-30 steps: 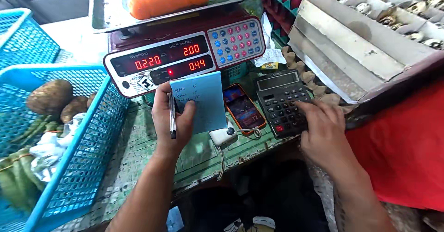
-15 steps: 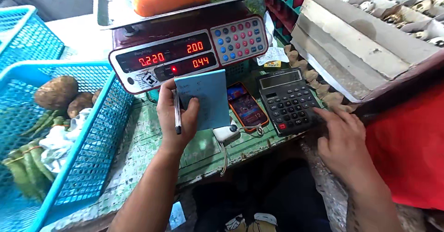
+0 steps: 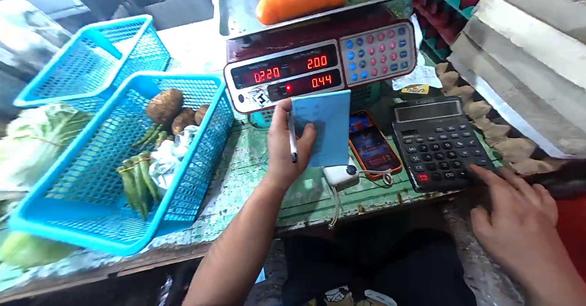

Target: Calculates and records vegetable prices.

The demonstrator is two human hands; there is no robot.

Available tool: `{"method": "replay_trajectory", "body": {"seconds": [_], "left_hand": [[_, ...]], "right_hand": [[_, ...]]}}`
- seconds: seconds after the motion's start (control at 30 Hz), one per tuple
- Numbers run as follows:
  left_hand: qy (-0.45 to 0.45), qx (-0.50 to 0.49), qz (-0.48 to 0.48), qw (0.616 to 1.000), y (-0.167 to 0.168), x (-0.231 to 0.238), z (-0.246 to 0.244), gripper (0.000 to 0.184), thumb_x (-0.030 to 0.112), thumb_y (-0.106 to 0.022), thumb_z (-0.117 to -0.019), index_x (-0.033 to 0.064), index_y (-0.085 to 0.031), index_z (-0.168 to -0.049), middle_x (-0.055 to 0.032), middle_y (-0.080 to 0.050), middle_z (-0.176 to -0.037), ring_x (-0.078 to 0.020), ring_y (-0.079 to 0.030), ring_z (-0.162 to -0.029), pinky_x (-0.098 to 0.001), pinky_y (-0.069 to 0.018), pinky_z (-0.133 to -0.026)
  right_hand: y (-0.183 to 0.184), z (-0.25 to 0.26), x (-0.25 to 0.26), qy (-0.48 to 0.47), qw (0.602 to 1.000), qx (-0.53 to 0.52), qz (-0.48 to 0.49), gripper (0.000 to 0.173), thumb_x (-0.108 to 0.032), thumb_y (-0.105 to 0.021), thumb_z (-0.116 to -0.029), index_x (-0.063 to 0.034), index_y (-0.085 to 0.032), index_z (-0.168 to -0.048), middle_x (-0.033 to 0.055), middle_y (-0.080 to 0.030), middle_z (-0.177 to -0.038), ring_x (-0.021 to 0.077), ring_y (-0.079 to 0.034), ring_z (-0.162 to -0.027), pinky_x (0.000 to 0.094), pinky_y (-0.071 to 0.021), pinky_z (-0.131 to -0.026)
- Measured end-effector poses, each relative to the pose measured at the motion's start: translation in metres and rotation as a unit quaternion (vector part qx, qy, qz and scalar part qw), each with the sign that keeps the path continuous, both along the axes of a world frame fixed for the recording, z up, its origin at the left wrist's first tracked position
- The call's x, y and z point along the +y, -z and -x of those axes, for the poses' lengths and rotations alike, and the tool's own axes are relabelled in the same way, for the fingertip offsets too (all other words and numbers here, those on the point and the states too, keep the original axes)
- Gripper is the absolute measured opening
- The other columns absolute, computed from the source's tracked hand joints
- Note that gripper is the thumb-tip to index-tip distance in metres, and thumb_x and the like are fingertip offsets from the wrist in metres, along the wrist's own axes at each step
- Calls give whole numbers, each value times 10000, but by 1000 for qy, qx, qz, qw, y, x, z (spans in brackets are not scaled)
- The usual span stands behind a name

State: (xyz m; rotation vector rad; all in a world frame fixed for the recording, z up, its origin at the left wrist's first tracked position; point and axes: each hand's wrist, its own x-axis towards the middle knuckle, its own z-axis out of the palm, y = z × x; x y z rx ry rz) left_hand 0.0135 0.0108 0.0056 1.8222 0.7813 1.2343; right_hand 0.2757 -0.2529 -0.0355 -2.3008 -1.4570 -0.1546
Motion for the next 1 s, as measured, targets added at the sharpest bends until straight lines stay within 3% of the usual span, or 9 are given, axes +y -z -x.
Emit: {"method": "replay_trajectory", "body": {"seconds": [0.2,0.4,0.47,0.57,0.73,0.83,1.0], "left_hand": [[24,17,28,999,-4,-7,2,452,-7,-636,-914,90,-508,-1337,-78,-703,-1093,-145,-729,-873,-327,-636,-716],[27,32,-13,999,-2,-1,5,533,13,-684,-853,31,-506,-1355,-83,-685,-1146,-124,-701,-988,-319,-616,-835],[35,57,-29,997,1,-3,6,556,43,-695,-867,56,-491,-1384,-67,-680,-1160,-107,-695,-994,-310,-608,-840],[35,58,-26,997,0,-5,5,567,45,-672,-871,106,-467,-1397,-29,-671,-1175,-83,-693,-993,-293,-610,-827],[29,23,-16,999,3,-1,2,553,35,-665,-844,90,-483,-1363,-13,-674,-1146,-74,-692,-987,-277,-606,-825],[34,27,-6,999,1,-1,3,548,26,-658,-855,104,-473,-1364,-18,-670,-1148,-84,-698,-975,-281,-613,-810],[27,37,2,999,1,-2,2,546,20,-658,-861,109,-476,-1368,-22,-676,-1132,-81,-704,-945,-270,-614,-784]], "right_hand": [[2,0,-1,-1,1000,-4,-4,592,-143,-445,-867,-61,-538,-1446,235,-579,-1427,527,-444,-1389,749,-211,-1141],[-4,5,2,-7,1000,-4,2,567,-90,-482,-878,-25,-545,-1438,224,-603,-1410,524,-456,-1383,746,-238,-1141],[-6,7,0,0,1000,-8,19,564,-51,-511,-880,-20,-540,-1442,209,-597,-1422,507,-437,-1403,745,-229,-1148],[-8,11,4,-13,998,-45,31,609,-20,-570,-837,-98,-562,-1441,182,-564,-1466,482,-399,-1440,759,-240,-1133],[4,24,24,-31,995,-88,35,698,94,-630,-769,-235,-639,-1385,202,-459,-1551,460,-364,-1471,752,-259,-1135],[2,30,19,-17,996,-82,10,591,31,-600,-773,-208,-684,-1306,203,-456,-1554,465,-383,-1457,738,-279,-1136],[-10,29,32,-8,998,-63,12,432,53,-609,-788,-141,-733,-1154,213,-532,-1482,480,-445,-1404,723,-305,-1119]]}}
